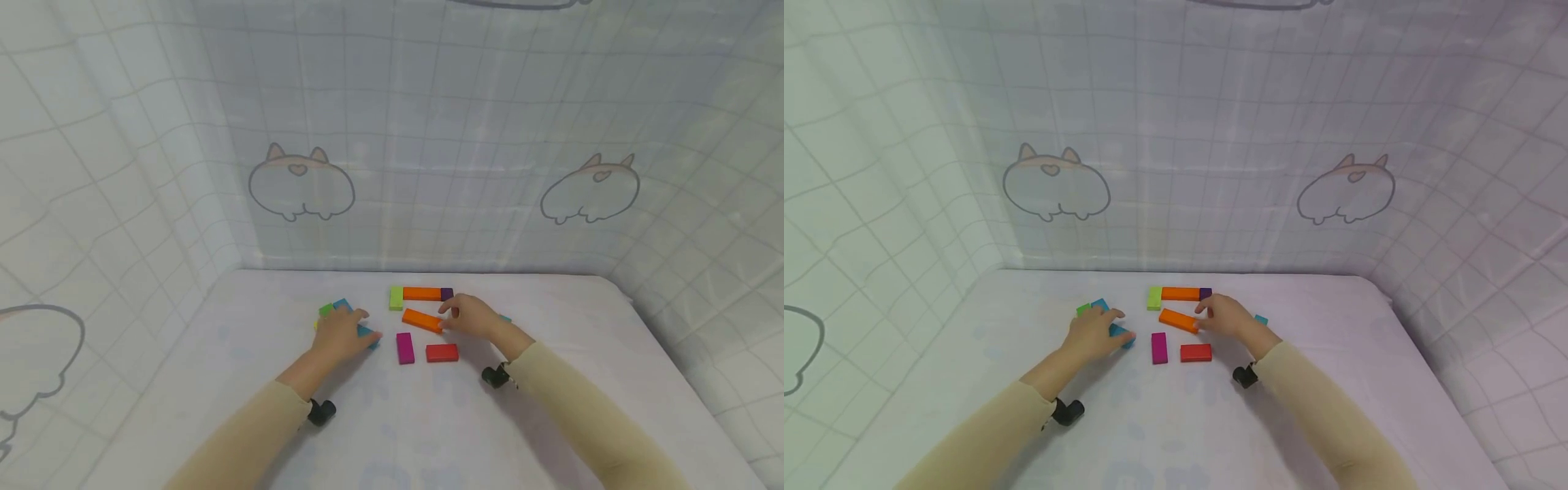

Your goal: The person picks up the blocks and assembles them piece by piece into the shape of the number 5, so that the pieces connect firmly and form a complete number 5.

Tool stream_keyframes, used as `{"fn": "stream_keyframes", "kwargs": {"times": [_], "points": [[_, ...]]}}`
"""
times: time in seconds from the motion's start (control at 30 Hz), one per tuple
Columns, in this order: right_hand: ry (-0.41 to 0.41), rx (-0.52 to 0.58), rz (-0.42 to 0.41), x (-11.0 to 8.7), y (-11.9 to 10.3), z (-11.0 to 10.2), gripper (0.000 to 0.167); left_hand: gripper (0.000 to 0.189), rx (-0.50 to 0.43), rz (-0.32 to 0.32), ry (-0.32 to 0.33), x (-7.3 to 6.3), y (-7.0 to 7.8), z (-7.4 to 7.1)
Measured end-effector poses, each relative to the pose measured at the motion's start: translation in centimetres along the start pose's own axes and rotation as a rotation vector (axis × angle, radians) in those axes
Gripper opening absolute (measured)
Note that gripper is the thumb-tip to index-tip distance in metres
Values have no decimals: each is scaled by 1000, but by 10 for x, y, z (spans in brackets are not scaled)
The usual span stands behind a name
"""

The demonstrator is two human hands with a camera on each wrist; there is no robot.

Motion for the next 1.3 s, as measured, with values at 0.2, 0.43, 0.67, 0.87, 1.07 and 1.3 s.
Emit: {"fn": "stream_keyframes", "kwargs": {"times": [0.2,0.43,0.67,0.87,1.07,1.3], "points": [[-2,-10,27,-4,-3,4,32,65,-2,-5,7,-10,-1,-3],[12,-3,34,-5,-4,8,31,70,22,-21,1,-12,-5,-1],[9,-14,31,-3,-4,12,29,73,-5,-31,-3,-11,-8,-1],[13,-15,19,-2,-3,13,26,74,-28,-57,0,-11,-8,-1],[18,-20,14,-2,-3,13,26,70,-53,-60,-11,-8,-6,-1],[4,-30,18,-3,-3,10,24,69,-84,-41,-48,-3,-7,0]]}}
Point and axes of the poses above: each hand's wrist, its own x-axis towards the middle knuckle, its own z-axis out of the palm, y = z × x, the point moved 1 cm from there along x, towards the middle knuckle, and after that the axes turned 13 degrees about z, right-handed, at the moved point
